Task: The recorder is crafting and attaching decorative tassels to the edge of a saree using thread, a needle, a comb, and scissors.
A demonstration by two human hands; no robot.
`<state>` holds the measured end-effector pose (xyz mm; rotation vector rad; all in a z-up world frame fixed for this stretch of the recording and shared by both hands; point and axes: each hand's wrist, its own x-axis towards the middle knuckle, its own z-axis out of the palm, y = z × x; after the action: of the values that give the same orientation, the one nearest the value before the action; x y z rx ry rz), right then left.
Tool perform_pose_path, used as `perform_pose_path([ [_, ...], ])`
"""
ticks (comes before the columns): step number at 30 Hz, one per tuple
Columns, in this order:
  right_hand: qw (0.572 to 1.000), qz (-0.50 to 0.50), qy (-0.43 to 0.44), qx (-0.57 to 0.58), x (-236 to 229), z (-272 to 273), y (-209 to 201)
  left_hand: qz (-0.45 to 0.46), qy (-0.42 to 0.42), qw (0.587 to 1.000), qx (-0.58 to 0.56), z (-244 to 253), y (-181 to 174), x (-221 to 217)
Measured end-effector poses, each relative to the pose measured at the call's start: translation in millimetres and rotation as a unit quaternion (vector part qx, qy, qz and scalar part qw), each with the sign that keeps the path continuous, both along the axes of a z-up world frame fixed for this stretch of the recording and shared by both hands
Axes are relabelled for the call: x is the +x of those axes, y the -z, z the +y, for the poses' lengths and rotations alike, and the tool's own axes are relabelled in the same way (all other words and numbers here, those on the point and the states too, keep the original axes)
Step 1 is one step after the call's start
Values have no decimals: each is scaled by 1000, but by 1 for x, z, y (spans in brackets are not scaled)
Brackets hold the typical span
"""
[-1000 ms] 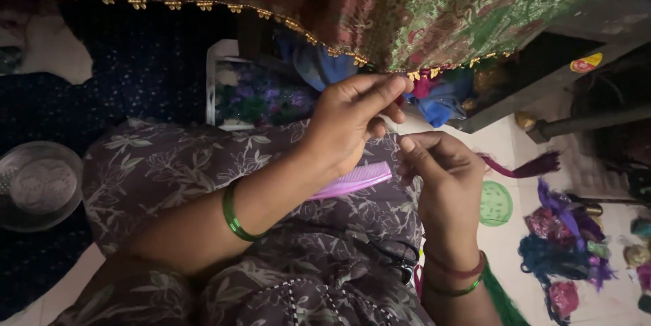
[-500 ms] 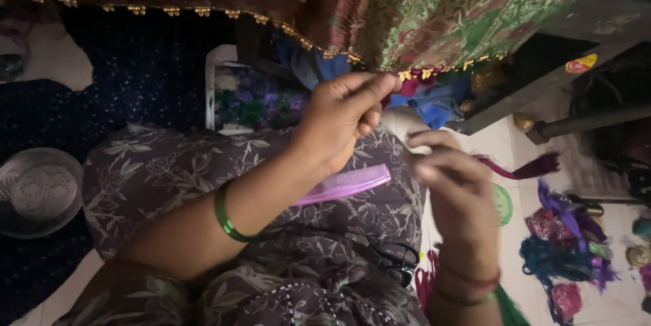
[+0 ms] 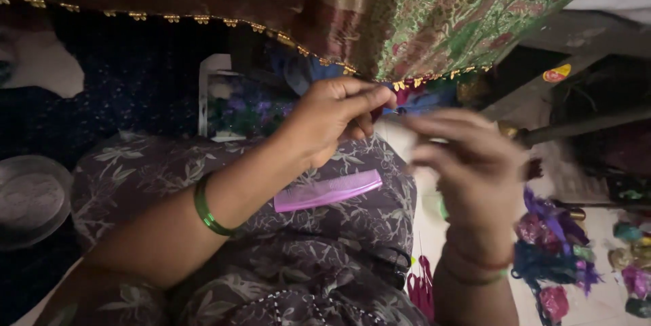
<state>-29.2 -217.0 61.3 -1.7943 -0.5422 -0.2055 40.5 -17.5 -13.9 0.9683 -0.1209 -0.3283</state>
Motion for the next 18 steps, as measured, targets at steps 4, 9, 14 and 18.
perform_pose_path([
  [4, 992, 55, -65, -96, 13, 45, -20, -2, 0, 1000, -16, -6, 13, 5],
  [9, 982, 4, -62, -176, 7, 36, -9, 13, -3, 1000, -18, 0, 4, 5],
  [14, 991, 66, 11, -119, -15, -4, 25, -13, 6, 999, -29, 3, 13, 12],
  [18, 988, 133, 67, -37, -28, -14, 35, 3, 20, 999, -42, 4, 9, 14],
])
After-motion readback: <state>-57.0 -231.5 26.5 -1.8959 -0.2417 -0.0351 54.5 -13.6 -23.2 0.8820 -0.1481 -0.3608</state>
